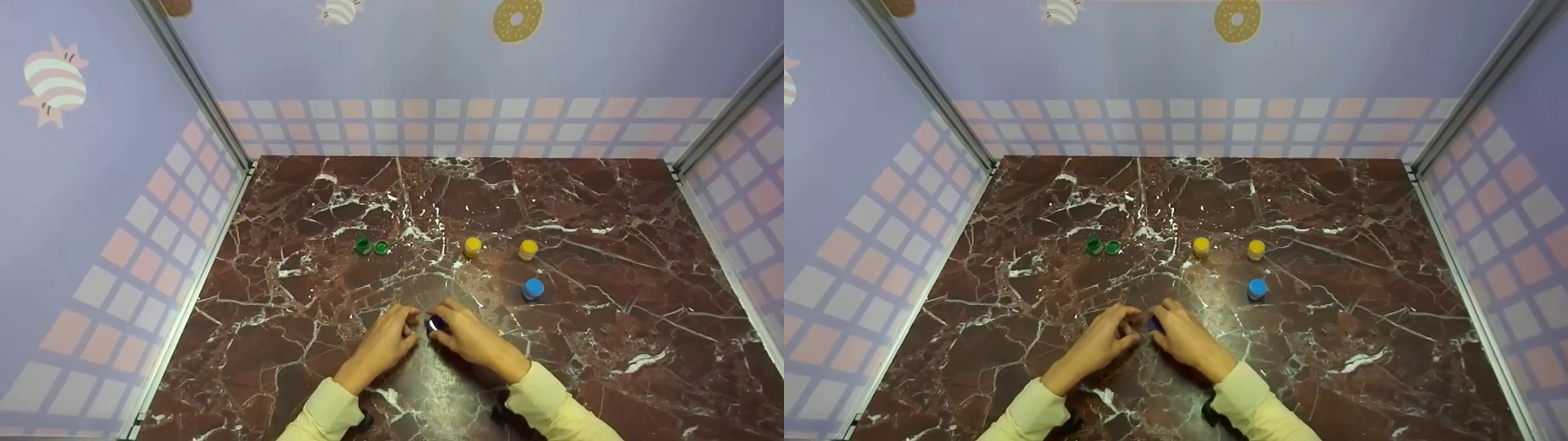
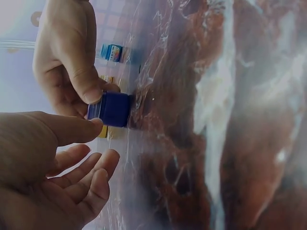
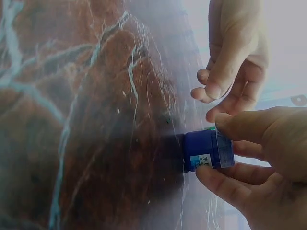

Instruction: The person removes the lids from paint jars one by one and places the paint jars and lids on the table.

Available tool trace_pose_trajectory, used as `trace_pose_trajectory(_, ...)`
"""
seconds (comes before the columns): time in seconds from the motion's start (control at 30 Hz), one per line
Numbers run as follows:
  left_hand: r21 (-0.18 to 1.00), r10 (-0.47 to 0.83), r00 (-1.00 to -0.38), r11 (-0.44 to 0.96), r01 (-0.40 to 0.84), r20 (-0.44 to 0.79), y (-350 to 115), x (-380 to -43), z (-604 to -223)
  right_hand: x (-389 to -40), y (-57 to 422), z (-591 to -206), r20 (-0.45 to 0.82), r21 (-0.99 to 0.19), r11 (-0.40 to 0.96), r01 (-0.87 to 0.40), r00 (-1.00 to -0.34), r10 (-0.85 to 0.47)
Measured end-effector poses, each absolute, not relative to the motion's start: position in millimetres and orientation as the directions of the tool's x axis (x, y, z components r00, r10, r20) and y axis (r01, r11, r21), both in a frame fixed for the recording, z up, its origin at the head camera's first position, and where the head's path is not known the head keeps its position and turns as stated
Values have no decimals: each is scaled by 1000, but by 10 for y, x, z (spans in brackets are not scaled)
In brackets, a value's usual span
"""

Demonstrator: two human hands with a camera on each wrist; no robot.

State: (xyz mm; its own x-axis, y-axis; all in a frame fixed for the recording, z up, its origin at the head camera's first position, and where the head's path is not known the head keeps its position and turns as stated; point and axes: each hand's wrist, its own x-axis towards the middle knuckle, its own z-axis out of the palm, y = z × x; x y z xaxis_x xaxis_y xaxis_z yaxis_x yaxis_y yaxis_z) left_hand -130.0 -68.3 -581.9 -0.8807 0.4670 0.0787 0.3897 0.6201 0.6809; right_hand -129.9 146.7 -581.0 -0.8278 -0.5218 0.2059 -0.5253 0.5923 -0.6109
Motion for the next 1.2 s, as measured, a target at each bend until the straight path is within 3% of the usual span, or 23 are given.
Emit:
trace_pose_trajectory(0.57,581,473,-875,685,440,104,-648,-1291,-5873,-1299,1392,-5781,135,-669,571,-476,-833,-536)
trace_pose_trajectory(1.2,502,464,-878,735,455,116,-584,-1271,-5965,-1255,1338,-5816,153,-703,544,-458,-845,-512)
